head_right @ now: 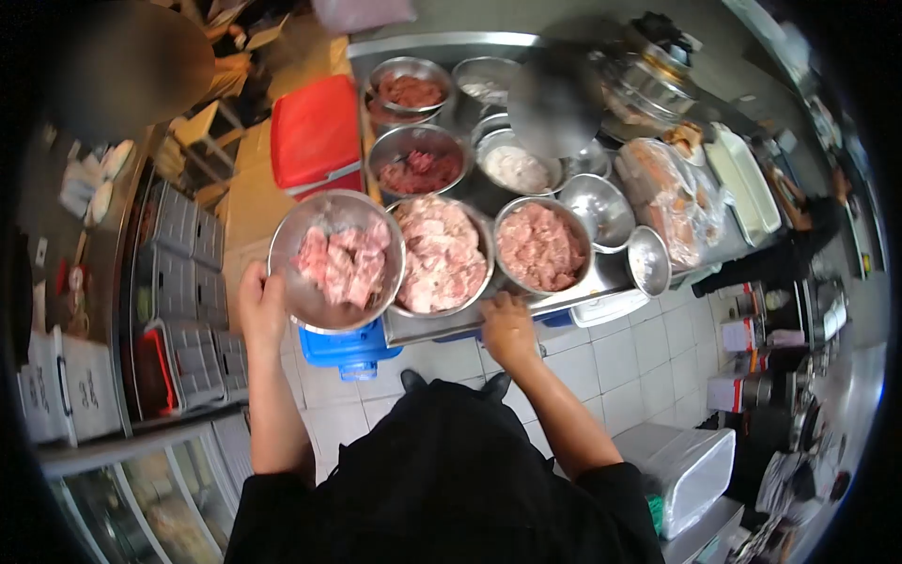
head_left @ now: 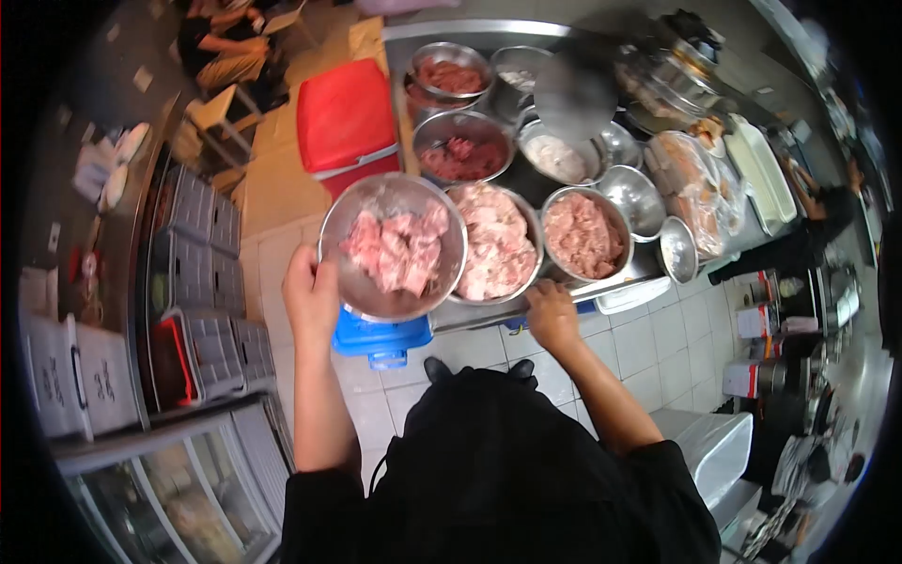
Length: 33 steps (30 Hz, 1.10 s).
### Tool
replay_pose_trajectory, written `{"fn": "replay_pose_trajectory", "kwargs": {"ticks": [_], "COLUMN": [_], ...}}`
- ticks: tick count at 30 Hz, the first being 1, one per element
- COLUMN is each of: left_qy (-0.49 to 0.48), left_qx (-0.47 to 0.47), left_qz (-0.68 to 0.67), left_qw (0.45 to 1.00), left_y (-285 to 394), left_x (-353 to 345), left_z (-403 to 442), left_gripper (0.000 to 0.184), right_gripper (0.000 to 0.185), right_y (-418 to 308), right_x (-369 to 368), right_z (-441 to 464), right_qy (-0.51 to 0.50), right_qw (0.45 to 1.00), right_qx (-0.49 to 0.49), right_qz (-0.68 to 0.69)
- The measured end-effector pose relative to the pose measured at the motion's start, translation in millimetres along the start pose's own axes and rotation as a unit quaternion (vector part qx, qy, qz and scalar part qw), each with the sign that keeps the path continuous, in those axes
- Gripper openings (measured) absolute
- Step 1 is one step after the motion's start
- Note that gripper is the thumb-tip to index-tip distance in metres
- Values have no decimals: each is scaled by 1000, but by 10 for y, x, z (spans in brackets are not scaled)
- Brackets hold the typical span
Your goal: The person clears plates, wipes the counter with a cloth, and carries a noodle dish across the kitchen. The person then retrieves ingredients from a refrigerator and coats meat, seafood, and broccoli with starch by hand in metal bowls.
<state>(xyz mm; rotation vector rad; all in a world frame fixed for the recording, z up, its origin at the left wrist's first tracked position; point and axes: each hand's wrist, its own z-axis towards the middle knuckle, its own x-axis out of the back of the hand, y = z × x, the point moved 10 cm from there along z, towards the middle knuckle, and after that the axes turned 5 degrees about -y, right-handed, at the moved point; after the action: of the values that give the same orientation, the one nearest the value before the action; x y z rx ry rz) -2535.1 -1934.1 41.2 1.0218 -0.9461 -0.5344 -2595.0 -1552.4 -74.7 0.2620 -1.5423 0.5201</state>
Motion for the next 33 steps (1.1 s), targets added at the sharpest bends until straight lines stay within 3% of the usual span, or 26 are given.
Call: {"fn": "replay_pose_trajectory", "kwargs": {"ticks": [3,8,12,14,17,19,21,22,26,28,30,33], "left_qy": [-11,-6,-6,0,24,31,42,68,115,113,175,146], "left_qx": [-15,15,-6,-20,-13,19,55,43,30,45,73,78], "left_qz": [-34,-9,-29,-8,-18,-50,-76,-89,-131,-83,-122,-111], "left_qw": [999,1000,1000,1000,999,998,995,993,984,989,974,980], "left_y": [91,-23,108,146,44,32,52,125,354,555,766,908], "left_x": [-21,214,207,192,216,256,244,250,131,-123,-368,-653], "left_z": [-75,-155,-175,-181,-245,-353,-479,-548,-795,-860,-968,-1012], "left_gripper": [23,20,23,24,24,24,24,23,17,16,17,19], "right_gripper": [9,15,30,34,34,30,31,32,35,35,35,28], "right_y": [126,116,-396,-772,-779,-295,611,1244,3533,4132,4430,4365], "right_x": [-56,911,1624,1724,1860,2070,2028,1975,1510,1091,797,740], "right_z": [-6,-291,83,325,591,795,1223,1430,2172,2443,2648,2838], "right_qy": [-4,34,138,79,50,142,54,153,122,79,29,14], "right_qw": [998,973,919,922,917,908,944,949,971,978,983,991], "right_qx": [-31,-93,118,213,268,252,98,55,-202,-189,-180,-134], "right_qz": [62,207,350,313,291,303,311,269,44,31,20,0]}}
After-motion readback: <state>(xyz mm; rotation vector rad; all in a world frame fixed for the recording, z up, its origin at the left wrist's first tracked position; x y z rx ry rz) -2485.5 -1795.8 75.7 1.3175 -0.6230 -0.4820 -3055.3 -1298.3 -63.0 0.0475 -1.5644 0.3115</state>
